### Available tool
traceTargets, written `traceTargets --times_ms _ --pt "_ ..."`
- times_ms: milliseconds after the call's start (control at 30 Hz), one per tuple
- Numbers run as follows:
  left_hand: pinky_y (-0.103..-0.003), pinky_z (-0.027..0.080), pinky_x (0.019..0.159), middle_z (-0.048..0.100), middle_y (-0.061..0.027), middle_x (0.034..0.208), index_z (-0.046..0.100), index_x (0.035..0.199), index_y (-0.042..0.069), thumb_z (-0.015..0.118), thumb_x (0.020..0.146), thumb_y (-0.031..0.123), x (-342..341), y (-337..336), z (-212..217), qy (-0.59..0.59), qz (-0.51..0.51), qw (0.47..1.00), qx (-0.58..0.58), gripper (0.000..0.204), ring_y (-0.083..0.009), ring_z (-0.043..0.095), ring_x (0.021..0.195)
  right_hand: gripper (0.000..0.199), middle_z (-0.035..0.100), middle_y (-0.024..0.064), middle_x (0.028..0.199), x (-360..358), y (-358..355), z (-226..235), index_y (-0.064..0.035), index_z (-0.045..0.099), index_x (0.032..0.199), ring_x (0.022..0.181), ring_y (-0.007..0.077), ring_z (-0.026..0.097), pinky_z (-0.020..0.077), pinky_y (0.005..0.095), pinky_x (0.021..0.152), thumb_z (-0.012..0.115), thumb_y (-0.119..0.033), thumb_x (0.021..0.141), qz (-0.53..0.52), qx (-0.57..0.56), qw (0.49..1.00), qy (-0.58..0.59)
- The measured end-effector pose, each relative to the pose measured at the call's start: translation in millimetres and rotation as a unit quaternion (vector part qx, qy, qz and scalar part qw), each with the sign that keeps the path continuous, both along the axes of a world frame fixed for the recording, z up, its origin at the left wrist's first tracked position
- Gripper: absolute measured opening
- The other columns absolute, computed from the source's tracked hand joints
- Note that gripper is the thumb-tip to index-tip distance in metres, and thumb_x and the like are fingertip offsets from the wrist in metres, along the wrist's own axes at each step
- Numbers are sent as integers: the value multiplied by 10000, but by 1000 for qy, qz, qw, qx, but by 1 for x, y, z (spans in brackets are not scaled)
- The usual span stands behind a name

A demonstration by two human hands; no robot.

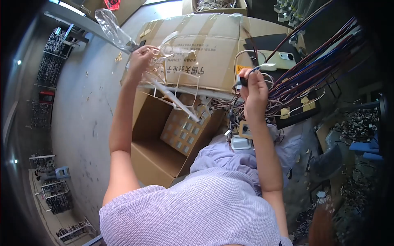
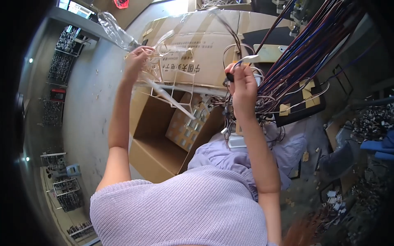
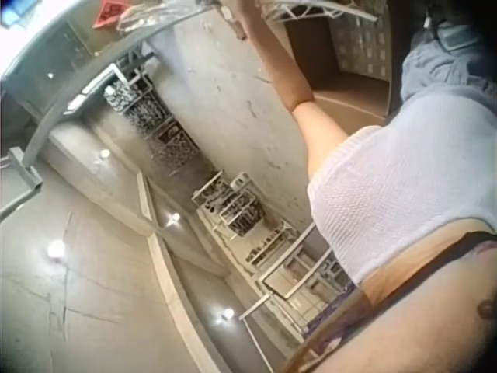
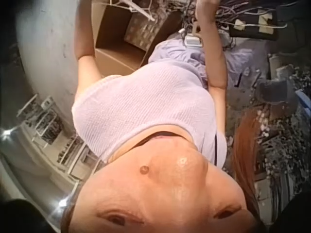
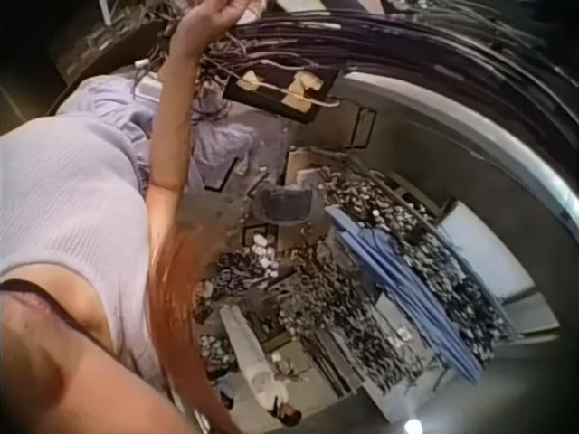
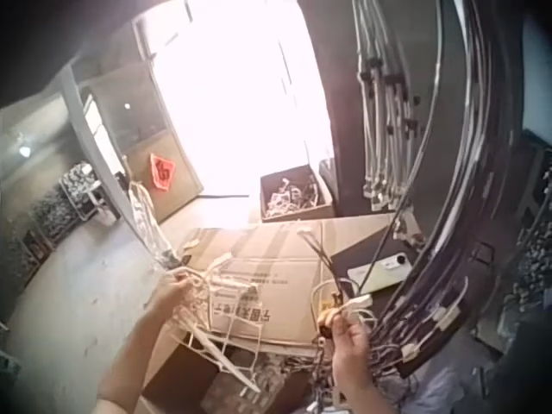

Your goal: Assembling electrical wiring harnesses by inserting individual wires into plastic connectors and applying adhesive pads to components.

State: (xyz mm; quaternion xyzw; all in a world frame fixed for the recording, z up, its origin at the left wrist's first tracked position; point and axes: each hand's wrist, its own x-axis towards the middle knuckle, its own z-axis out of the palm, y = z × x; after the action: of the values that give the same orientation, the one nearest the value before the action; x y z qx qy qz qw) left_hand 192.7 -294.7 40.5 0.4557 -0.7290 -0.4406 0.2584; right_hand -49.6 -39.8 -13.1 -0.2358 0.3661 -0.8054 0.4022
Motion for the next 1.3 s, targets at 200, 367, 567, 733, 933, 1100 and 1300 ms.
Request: traceTargets --times_ms 200,367,567,733,933,1100,1300 --pt "-372 486 574 621 -117 815 624 911 -13 527 878 131 -41 -96 -119 335 499 794 86 177 -237 591 650 140 565 154 844 28 20 -15 24 563 885 784 304 571 468 342 728 619 -104 870 113 51 865 487" --pt "-425 413 948 524 -216 1247 547 1189 -16 442 966 264 -46 -49 -135 17 68 989 -129 373 -355 534 1116 102 601 115 920 41 38 -40 -32 585 884 781 342 623 507 400 643 613 -129 866 116 86 851 505" --pt "-454 439 921 540 -167 1234 543 1215 97 666 837 332 -25 48 -116 -154 -160 890 -399 461 -364 512 1117 74 602 137 913 40 55 -53 2 599 875 785 314 620 497 361 668 628 -51 833 141 137 866 459" --pt "-407 469 556 616 -142 663 596 705 15 626 884 337 -31 0 -94 -128 -58 955 -260 370 -306 610 573 81 606 78 936 44 62 -66 -56 608 878 766 315 629 498 388 627 641 -119 839 132 140 835 515" --pt "-415 455 568 639 -136 739 608 883 -3 509 900 250 -29 -188 -79 198 313 906 -204 272 -269 593 599 93 577 86 908 53 67 -69 -45 585 865 744 334 608 486 407 617 619 -130 850 187 134 812 536" --pt "-469 339 963 594 -52 934 586 963 176 628 785 226 -90 -91 -80 -312 114 667 -667 189 -199 549 949 81 580 90 917 40 73 -82 -45 585 868 782 338 613 488 414 633 624 -110 840 165 164 820 523" --pt "-435 342 1025 523 -158 1103 510 1163 34 533 795 122 -90 7 -110 -212 -159 879 -397 379 -355 459 1126 95 596 77 933 39 77 -87 -50 590 873 784 321 622 497 396 638 637 -124 835 166 191 793 554"
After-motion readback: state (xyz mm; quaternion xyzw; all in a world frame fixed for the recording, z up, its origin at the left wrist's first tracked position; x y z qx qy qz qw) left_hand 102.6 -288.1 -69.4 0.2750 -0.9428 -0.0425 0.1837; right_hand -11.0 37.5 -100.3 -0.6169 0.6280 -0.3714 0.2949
